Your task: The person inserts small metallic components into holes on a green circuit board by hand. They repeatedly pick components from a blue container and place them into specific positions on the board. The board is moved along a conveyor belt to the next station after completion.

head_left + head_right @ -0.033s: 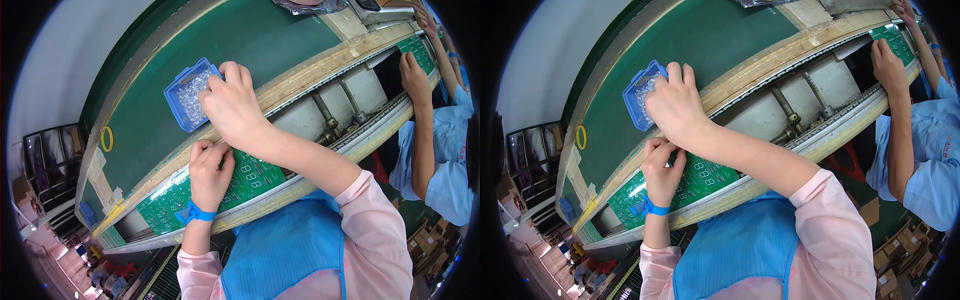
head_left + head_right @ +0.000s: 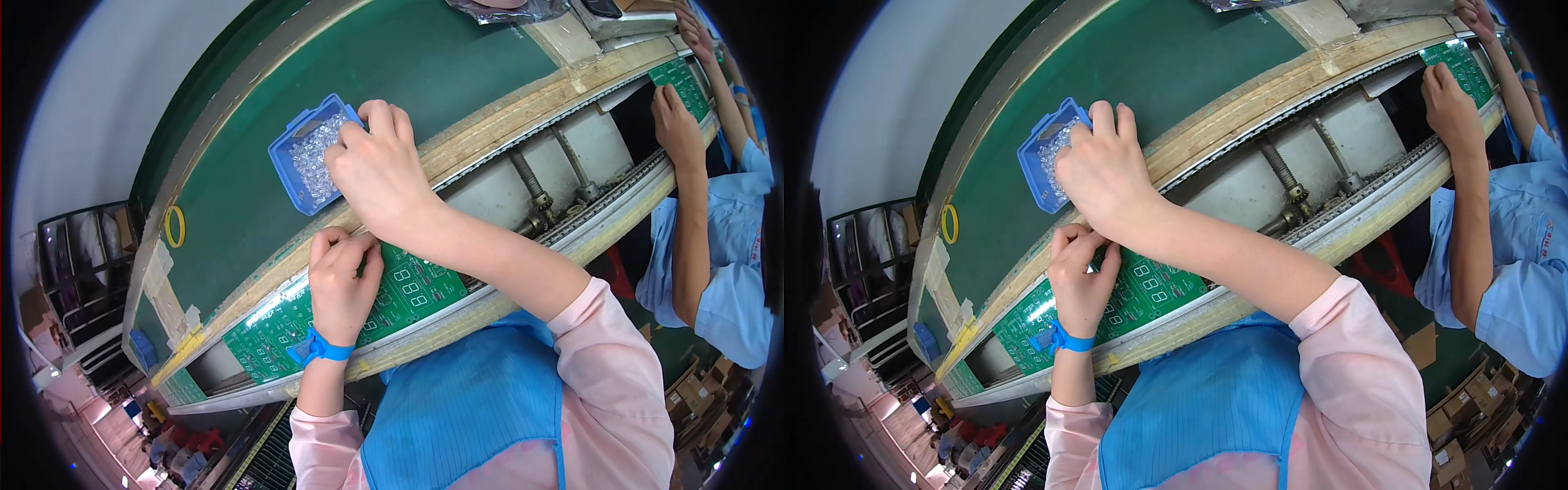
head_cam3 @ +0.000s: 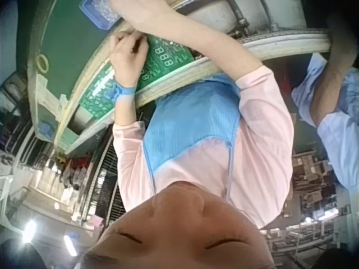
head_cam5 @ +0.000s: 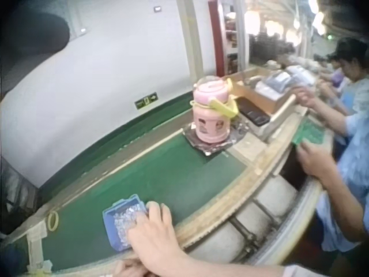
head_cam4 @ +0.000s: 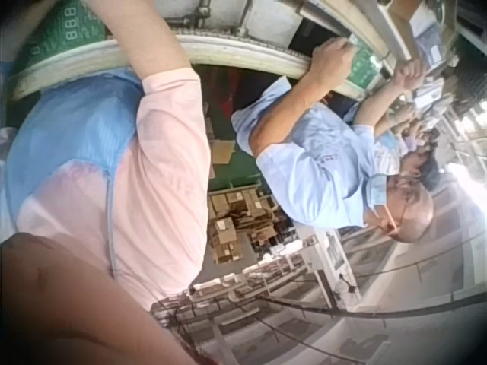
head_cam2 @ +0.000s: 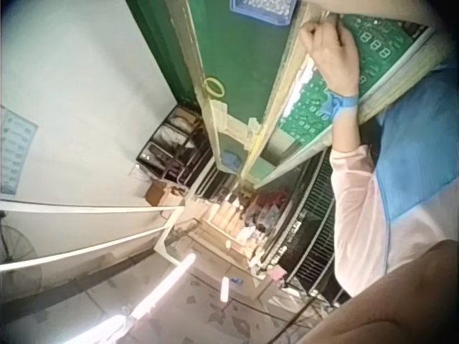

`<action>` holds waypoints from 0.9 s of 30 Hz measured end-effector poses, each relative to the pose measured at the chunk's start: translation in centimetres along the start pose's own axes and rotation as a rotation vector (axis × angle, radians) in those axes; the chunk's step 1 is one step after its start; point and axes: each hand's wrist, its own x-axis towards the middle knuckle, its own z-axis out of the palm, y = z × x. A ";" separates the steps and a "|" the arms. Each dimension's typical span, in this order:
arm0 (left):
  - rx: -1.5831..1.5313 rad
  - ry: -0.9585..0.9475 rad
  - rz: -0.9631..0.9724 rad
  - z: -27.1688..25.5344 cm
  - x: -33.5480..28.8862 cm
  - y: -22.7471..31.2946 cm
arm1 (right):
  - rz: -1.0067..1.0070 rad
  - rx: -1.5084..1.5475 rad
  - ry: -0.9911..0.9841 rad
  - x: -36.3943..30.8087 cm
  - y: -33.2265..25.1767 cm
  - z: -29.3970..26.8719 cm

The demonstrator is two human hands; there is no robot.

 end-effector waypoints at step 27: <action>0.434 0.246 0.019 -1.0 7.1 -4.0 | 0.662 1.444 -0.399 -6.7 3.8 -5.1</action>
